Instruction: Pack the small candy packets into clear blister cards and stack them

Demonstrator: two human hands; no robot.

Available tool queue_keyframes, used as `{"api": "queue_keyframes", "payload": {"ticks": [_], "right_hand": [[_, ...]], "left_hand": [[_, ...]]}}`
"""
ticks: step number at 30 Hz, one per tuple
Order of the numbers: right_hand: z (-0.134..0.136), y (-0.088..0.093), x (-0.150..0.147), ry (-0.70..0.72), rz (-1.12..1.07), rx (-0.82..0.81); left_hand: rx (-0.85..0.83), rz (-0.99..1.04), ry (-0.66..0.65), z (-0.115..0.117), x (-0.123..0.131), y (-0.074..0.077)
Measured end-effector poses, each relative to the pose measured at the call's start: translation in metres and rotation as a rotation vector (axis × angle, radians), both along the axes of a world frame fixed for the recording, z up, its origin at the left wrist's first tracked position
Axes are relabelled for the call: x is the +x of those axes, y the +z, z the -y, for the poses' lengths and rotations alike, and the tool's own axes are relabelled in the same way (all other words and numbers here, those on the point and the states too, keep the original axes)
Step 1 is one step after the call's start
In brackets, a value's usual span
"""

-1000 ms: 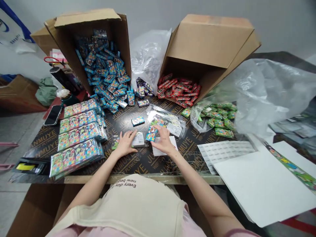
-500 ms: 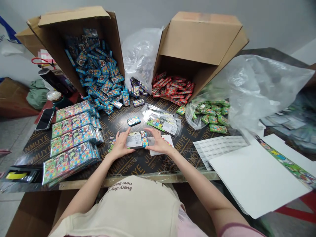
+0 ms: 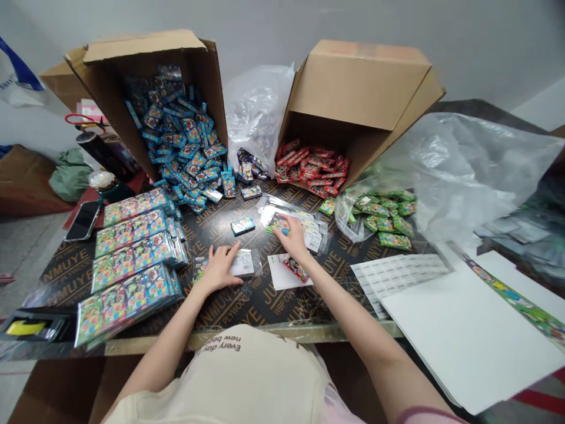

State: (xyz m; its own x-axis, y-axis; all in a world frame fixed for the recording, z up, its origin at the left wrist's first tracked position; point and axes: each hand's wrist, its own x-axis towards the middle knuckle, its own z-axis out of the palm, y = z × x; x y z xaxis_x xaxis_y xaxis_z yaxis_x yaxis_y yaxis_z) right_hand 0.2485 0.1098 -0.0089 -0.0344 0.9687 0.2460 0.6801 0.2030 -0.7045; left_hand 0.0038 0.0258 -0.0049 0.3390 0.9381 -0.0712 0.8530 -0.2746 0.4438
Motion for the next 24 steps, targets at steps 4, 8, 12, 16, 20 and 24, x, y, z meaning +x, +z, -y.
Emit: {"api": "queue_keyframes", "payload": {"ticks": [4,8,12,16,20,24], "right_hand": [[-0.057,-0.012,-0.014,0.142,0.290,-0.113],[-0.107,-0.009,-0.053,0.124,0.421,-0.136],[-0.141,-0.001,-0.088,-0.109,0.406,-0.135],[-0.141,0.002,-0.101,-0.118,0.317,-0.095],[-0.099,0.007,-0.087,0.151,0.064,0.045],[-0.036,0.020,-0.049,0.393,-0.169,0.060]], "left_hand": [[0.015,-0.006,-0.069,-0.009,0.020,-0.007],[0.028,0.023,-0.046,-0.017,0.040,-0.015],[0.055,0.077,-0.042,-0.020,0.044,-0.020],[0.056,0.106,-0.075,-0.019,0.037,-0.020],[0.062,0.105,-0.099,-0.015,0.030,-0.018],[0.103,0.082,-0.069,-0.014,0.024,-0.013]]}}
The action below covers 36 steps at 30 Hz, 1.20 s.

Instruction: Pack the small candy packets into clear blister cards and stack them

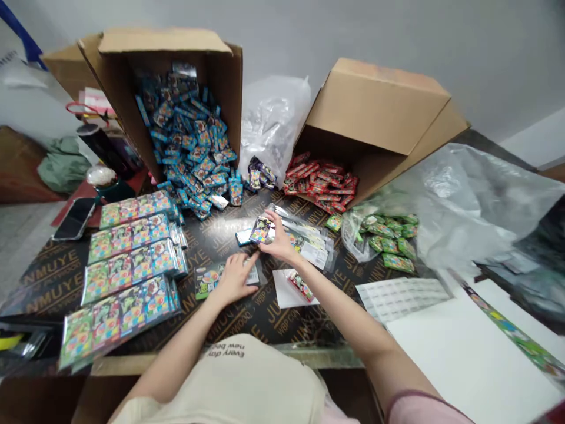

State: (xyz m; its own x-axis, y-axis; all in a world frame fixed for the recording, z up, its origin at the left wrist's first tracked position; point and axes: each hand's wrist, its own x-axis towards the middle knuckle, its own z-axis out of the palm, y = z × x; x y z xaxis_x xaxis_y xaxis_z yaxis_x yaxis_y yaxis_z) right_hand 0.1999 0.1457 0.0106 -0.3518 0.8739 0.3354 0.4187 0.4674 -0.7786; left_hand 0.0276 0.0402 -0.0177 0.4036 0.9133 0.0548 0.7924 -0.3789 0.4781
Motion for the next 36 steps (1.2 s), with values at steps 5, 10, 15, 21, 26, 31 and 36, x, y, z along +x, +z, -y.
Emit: {"api": "queue_keyframes", "payload": {"ticks": [5,10,15,21,26,31,36], "right_hand": [[0.058,0.009,0.045,0.048,0.106,-0.007],[0.082,0.008,0.057,0.156,0.340,0.066],[0.083,0.006,0.055,0.336,0.320,-0.024],[0.093,0.004,0.051,0.086,0.254,0.008],[0.084,0.007,0.047,0.251,0.219,-0.118],[-0.024,0.002,0.097,-0.410,0.583,0.071],[-0.115,-0.001,0.153,-0.709,1.037,-0.081]], "left_hand": [[0.076,0.142,0.115,-0.002,-0.007,0.007],[0.115,0.255,0.022,0.000,-0.006,0.009],[0.075,0.286,-0.084,0.004,0.000,0.009],[0.147,0.317,-0.001,0.003,-0.003,0.006],[0.142,0.269,0.018,0.002,-0.003,0.004],[0.078,0.128,0.020,0.004,0.003,-0.001],[0.082,0.039,0.013,0.005,0.009,-0.011]]}}
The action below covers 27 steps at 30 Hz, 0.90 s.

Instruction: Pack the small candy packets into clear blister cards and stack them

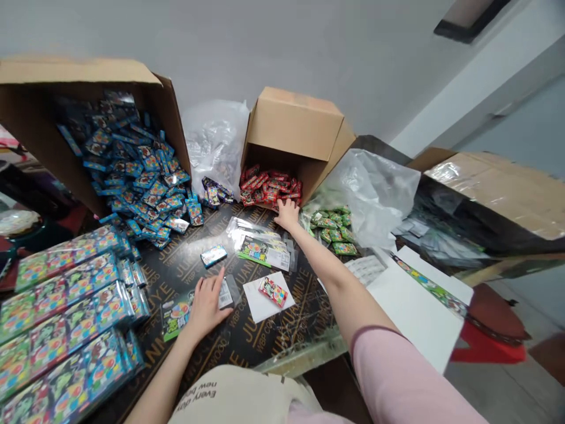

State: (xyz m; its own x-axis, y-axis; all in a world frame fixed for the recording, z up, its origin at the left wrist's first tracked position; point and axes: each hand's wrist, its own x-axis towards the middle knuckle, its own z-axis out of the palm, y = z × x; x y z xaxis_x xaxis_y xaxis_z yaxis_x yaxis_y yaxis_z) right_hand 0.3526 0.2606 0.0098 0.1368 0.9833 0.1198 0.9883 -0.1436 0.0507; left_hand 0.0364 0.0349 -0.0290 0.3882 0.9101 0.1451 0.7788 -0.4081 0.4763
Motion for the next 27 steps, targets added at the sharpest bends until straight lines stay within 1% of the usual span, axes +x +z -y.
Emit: {"api": "queue_keyframes", "payload": {"ticks": [2,6,9,12,14,16,17,18,20,22,23,25,27], "right_hand": [[-0.013,-0.004,0.008,-0.019,-0.010,0.007],[-0.021,-0.012,0.015,-0.044,-0.052,0.015],[-0.024,-0.007,0.025,-0.028,-0.109,0.008],[-0.021,0.005,0.028,0.062,-0.190,-0.010],[-0.012,0.011,0.022,0.149,-0.264,-0.024],[0.005,0.013,0.008,0.244,-0.343,-0.037],[0.015,0.012,0.000,0.295,-0.428,-0.041],[0.027,0.010,-0.008,0.345,-0.556,-0.044],[0.048,0.005,-0.023,0.417,-0.892,-0.036],[0.064,0.001,-0.035,0.408,-1.173,-0.009],[0.069,-0.001,-0.039,0.381,-1.234,0.006],[0.075,-0.001,-0.044,0.318,-1.256,0.057],[0.080,0.003,-0.049,0.278,-1.241,0.126]], "left_hand": [[0.006,0.000,-0.003,-0.001,0.001,-0.004],[0.010,-0.006,-0.012,-0.002,0.001,-0.007],[-0.002,-0.007,-0.011,-0.002,0.001,-0.006],[-0.018,-0.001,-0.016,-0.002,0.001,-0.005],[-0.027,0.002,-0.016,-0.002,0.001,-0.003],[-0.040,-0.003,-0.009,-0.001,0.001,-0.001],[-0.047,-0.006,-0.006,-0.001,0.002,0.000],[-0.053,-0.009,-0.004,-0.001,0.002,0.001],[-0.061,-0.011,-0.005,-0.002,0.002,0.003],[-0.064,-0.010,-0.006,-0.002,0.002,0.004],[-0.065,-0.010,-0.006,-0.002,0.002,0.005],[-0.067,-0.011,-0.005,-0.002,0.001,0.005],[-0.077,-0.011,-0.008,-0.002,-0.001,0.006]]}}
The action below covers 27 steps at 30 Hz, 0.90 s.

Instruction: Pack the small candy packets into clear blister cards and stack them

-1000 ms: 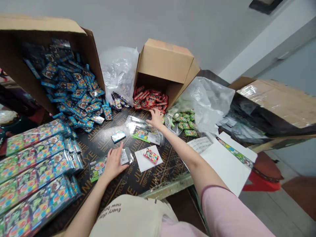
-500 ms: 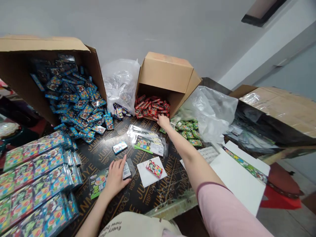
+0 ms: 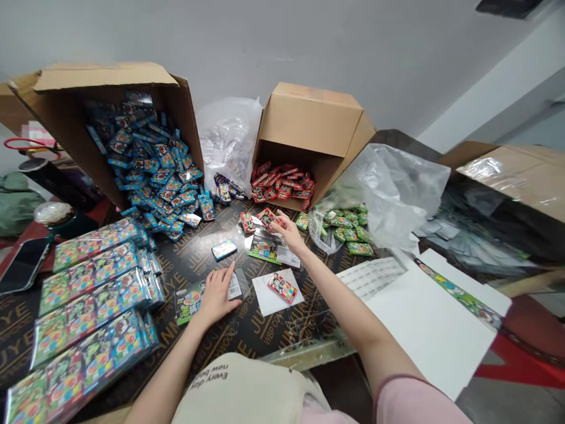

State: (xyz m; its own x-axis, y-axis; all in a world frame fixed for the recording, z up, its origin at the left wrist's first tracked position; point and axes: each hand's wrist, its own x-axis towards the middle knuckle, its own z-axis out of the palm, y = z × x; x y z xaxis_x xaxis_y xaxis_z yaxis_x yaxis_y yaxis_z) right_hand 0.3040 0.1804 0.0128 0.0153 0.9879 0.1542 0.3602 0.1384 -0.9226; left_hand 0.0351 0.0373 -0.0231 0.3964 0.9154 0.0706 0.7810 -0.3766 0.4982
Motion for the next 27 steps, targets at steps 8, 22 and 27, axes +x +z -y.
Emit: {"api": "queue_keyframes", "payload": {"ticks": [8,22,27], "right_hand": [[0.101,0.024,-0.053,0.055,0.386,0.370],[0.164,0.036,-0.060,0.627,0.243,0.311],[0.157,0.017,-0.053,0.291,0.332,0.313]], "left_hand": [[-0.232,0.655,0.183,0.000,0.020,0.039],[-0.785,1.018,0.283,0.020,0.015,0.064],[-0.186,0.284,0.190,0.018,-0.012,0.036]]}}
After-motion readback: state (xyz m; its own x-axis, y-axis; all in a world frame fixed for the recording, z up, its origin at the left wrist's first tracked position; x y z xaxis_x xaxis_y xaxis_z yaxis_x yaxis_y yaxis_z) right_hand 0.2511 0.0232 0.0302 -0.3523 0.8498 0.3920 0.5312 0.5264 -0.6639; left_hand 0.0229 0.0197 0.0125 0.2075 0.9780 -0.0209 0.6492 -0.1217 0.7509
